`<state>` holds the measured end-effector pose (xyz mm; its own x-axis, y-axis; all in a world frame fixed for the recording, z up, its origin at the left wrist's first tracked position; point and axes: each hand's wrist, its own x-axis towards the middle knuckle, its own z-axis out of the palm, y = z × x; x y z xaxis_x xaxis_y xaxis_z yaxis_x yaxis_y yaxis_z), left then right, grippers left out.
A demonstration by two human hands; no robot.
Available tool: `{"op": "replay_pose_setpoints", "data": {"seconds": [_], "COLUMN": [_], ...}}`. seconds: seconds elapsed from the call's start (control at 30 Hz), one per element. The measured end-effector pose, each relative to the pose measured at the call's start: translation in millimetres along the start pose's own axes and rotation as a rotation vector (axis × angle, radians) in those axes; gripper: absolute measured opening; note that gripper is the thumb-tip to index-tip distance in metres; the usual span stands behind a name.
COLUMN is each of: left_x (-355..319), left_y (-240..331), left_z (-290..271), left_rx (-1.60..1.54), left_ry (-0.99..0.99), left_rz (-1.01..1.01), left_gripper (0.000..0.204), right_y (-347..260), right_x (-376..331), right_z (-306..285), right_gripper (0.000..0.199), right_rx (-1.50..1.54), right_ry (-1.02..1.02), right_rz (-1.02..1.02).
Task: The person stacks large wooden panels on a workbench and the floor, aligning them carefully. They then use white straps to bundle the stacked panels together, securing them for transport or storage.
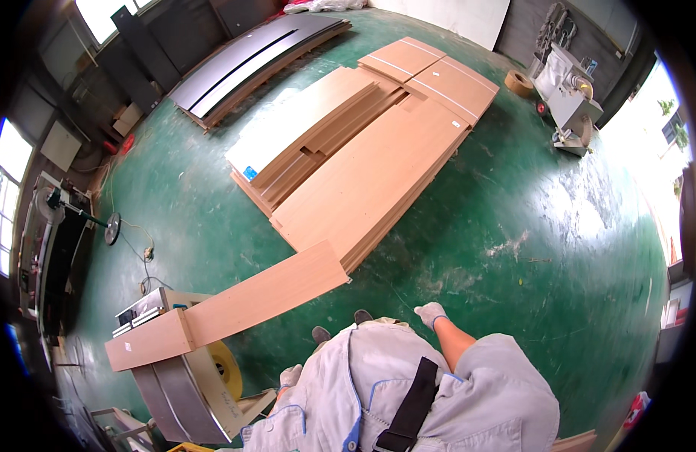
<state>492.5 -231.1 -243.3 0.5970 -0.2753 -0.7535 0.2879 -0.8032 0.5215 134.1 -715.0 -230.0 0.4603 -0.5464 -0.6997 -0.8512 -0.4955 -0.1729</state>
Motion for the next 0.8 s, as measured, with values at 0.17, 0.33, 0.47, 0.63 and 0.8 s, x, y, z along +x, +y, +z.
{"op": "replay_pose_setpoints", "data": {"seconds": [0.17, 0.33, 0.47, 0.63, 0.8], "left_x": [-3, 9, -9, -15, -6], "left_y": [-7, -5, 42, 61, 51], "left_z": [18, 29, 22, 18, 23], "left_rx": [0.101, 0.079, -0.013, 0.018, 0.011], "left_ry": [-0.004, 0.031, -0.008, 0.031, 0.04], "left_rz": [-0.028, 0.002, 0.013, 0.016, 0.046], "left_gripper": [0.048, 0.045, 0.045, 0.042, 0.044], "right_y": [5, -4, 4, -1, 2], "right_x": [-15, -22, -10, -5, -1], "right_z": [26, 21, 33, 11, 4], "right_gripper": [0.052, 0.05, 0.037, 0.034, 0.037], "right_rx": [0.249, 0.287, 0.108, -0.109, -0.09], "right_ry": [-0.094, -0.127, -0.082, -0.045, -0.032], "right_rz": [0.264, 0.237, 0.09, -0.118, -0.124]}}
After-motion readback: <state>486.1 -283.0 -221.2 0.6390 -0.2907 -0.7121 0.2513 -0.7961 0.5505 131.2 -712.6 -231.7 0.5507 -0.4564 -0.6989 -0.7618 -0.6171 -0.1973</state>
